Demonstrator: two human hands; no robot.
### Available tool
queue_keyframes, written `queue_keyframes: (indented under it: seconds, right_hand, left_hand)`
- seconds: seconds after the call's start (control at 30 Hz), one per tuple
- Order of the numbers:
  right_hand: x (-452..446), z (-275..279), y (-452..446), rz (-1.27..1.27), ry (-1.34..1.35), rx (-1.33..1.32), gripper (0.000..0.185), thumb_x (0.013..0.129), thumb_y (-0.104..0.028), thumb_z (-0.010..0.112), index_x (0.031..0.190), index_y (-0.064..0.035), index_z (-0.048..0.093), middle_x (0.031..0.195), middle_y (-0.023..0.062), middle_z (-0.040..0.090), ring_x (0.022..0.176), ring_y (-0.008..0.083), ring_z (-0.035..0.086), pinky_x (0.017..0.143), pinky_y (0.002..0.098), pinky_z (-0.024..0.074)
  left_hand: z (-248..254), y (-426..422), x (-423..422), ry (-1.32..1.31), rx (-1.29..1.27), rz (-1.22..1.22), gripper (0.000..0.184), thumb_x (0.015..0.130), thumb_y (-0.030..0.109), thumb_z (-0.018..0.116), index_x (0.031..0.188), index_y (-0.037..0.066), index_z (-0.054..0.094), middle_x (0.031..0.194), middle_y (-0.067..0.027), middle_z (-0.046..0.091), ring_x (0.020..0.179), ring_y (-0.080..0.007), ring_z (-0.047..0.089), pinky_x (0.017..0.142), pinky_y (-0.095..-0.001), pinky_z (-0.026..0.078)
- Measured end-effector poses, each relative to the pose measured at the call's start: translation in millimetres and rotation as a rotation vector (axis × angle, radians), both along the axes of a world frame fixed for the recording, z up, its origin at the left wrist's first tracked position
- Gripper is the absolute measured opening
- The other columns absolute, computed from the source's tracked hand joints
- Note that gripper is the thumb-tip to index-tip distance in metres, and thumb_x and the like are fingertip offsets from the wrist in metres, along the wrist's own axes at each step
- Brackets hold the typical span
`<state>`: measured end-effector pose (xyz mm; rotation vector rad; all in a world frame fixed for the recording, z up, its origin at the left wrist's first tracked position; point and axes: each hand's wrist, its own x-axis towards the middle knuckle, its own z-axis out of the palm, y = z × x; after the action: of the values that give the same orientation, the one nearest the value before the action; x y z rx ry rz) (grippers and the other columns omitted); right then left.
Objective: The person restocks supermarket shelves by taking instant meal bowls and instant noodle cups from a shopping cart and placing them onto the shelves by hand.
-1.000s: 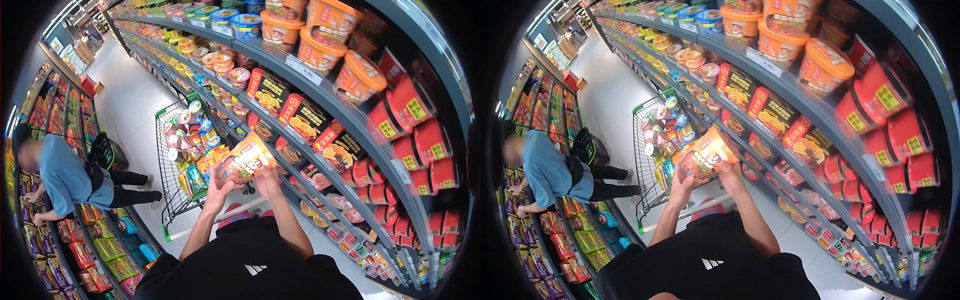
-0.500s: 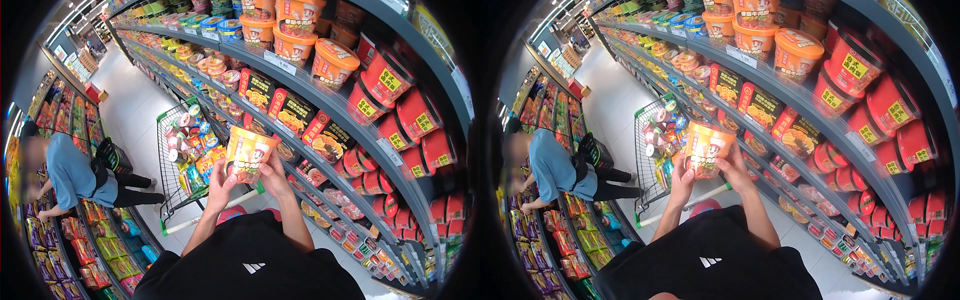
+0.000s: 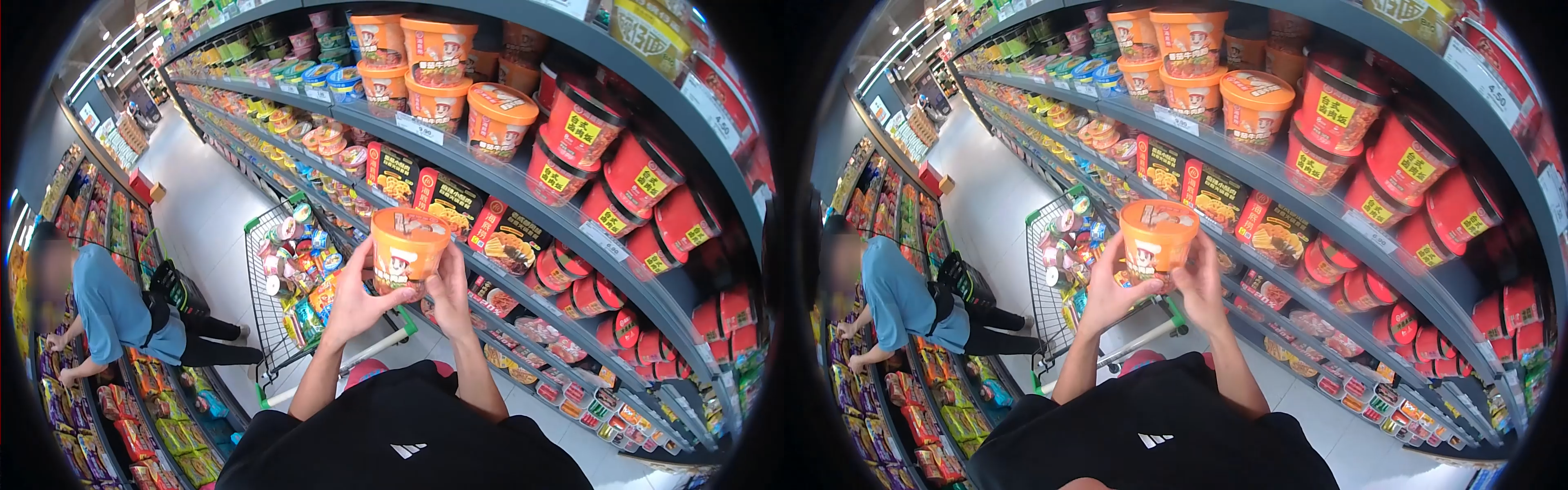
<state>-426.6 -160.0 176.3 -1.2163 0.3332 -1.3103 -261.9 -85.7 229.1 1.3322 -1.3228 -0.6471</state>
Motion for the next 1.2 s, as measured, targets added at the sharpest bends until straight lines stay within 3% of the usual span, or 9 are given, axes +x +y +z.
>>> queue_keyframes:
  seconds: [0.03, 0.17, 0.27, 0.33, 0.5, 0.53, 0.87, 1.1, 1.2]
  right_hand:
    - [-5.8, -7.7, -3.8, 0.018, 0.024, -0.009, 0.063, 0.113, -0.032, 0.059, 0.163, -0.0042, 0.033, 0.159, 0.0164, 0.047, 0.143, 0.0267, 0.052, 0.116, 0.0456, 0.0465]
    - [-5.0, -38.7, -1.0, 0.064, 0.145, 0.139, 0.050, 0.118, -0.030, 0.047, 0.161, -0.0073, 0.038, 0.154, 0.0111, 0.054, 0.138, 0.0228, 0.056, 0.111, 0.0407, 0.0487]
    - [17.7, -95.6, 8.5, 0.111, 0.402, 0.104, 0.048, 0.111, -0.029, 0.063, 0.150, -0.0029, 0.051, 0.141, 0.0141, 0.063, 0.132, 0.0239, 0.061, 0.106, 0.0400, 0.0504]
    - [21.4, -121.2, 23.9, 0.044, 0.692, -0.123, 0.056, 0.103, -0.033, 0.075, 0.146, -0.0026, 0.056, 0.140, 0.0196, 0.063, 0.132, 0.0290, 0.061, 0.108, 0.0448, 0.0493]
    - [19.3, -189.0, 53.8, 0.278, 1.163, -0.393, 0.055, 0.098, -0.044, 0.075, 0.139, -0.0088, 0.065, 0.135, 0.0158, 0.068, 0.132, 0.0365, 0.059, 0.114, 0.0543, 0.0412]
    - [13.7, -190.5, 53.0, 0.318, 1.176, -0.519, 0.053, 0.097, -0.046, 0.074, 0.136, -0.0104, 0.068, 0.133, 0.0118, 0.069, 0.133, 0.0346, 0.059, 0.114, 0.0535, 0.0394]
    - [11.9, -191.3, 45.4, 0.406, 1.217, -0.484, 0.051, 0.099, -0.045, 0.072, 0.139, -0.0133, 0.065, 0.138, 0.0117, 0.068, 0.137, 0.0320, 0.056, 0.113, 0.0494, 0.0386]
    - [13.8, -197.7, 38.6, 0.451, 1.237, -0.531, 0.050, 0.099, -0.043, 0.071, 0.140, -0.0143, 0.064, 0.137, 0.0105, 0.068, 0.136, 0.0317, 0.056, 0.113, 0.0501, 0.0385]
    - [14.3, -198.6, 35.9, 0.468, 1.228, -0.515, 0.050, 0.099, -0.042, 0.072, 0.140, -0.0145, 0.064, 0.136, 0.0104, 0.068, 0.136, 0.0318, 0.056, 0.113, 0.0502, 0.0384]
  left_hand:
    - [-1.1, -6.6, 1.5, 0.038, -0.044, -0.011, 0.104, 0.079, 0.022, 0.097, 0.160, -0.005, 0.039, 0.137, -0.0173, 0.068, 0.129, -0.0251, 0.066, 0.107, -0.0396, 0.054]
    - [35.4, -37.7, -2.3, 0.158, -0.245, -0.072, 0.096, 0.081, 0.024, 0.096, 0.154, -0.003, 0.039, 0.143, -0.0189, 0.062, 0.132, -0.0250, 0.063, 0.111, -0.0410, 0.051]
    - [89.9, -66.6, -17.0, 0.162, -0.454, -0.099, 0.094, 0.081, 0.027, 0.095, 0.150, -0.002, 0.039, 0.145, -0.0181, 0.058, 0.136, -0.0272, 0.061, 0.114, -0.0424, 0.050]
    - [121.4, -92.6, -23.7, 0.071, -0.527, -0.095, 0.096, 0.081, 0.028, 0.096, 0.151, -0.003, 0.038, 0.145, -0.0194, 0.059, 0.134, -0.0276, 0.063, 0.112, -0.0428, 0.051]
    - [166.0, -145.7, -47.9, -0.157, -0.494, 0.080, 0.102, 0.077, 0.036, 0.097, 0.149, -0.010, 0.043, 0.132, -0.0274, 0.071, 0.120, -0.0318, 0.072, 0.106, -0.0433, 0.056]
    - [170.7, -153.0, -53.6, -0.158, -0.474, 0.083, 0.102, 0.077, 0.036, 0.097, 0.149, -0.011, 0.042, 0.130, -0.0279, 0.072, 0.118, -0.0316, 0.074, 0.104, -0.0430, 0.057]
    - [179.8, -208.1, -84.1, -0.109, -0.466, 0.074, 0.096, 0.084, 0.030, 0.094, 0.152, -0.012, 0.040, 0.140, -0.0296, 0.066, 0.122, -0.0332, 0.072, 0.103, -0.0417, 0.059]
    - [170.4, -239.3, -95.9, -0.284, -0.560, 0.232, 0.097, 0.082, 0.036, 0.094, 0.147, -0.011, 0.040, 0.125, -0.0342, 0.071, 0.112, -0.0470, 0.073, 0.097, -0.0500, 0.057]
    - [166.7, -242.6, -97.8, -0.289, -0.536, 0.269, 0.094, 0.083, 0.030, 0.095, 0.149, -0.011, 0.042, 0.128, -0.0258, 0.075, 0.113, -0.0305, 0.076, 0.099, -0.0401, 0.058]
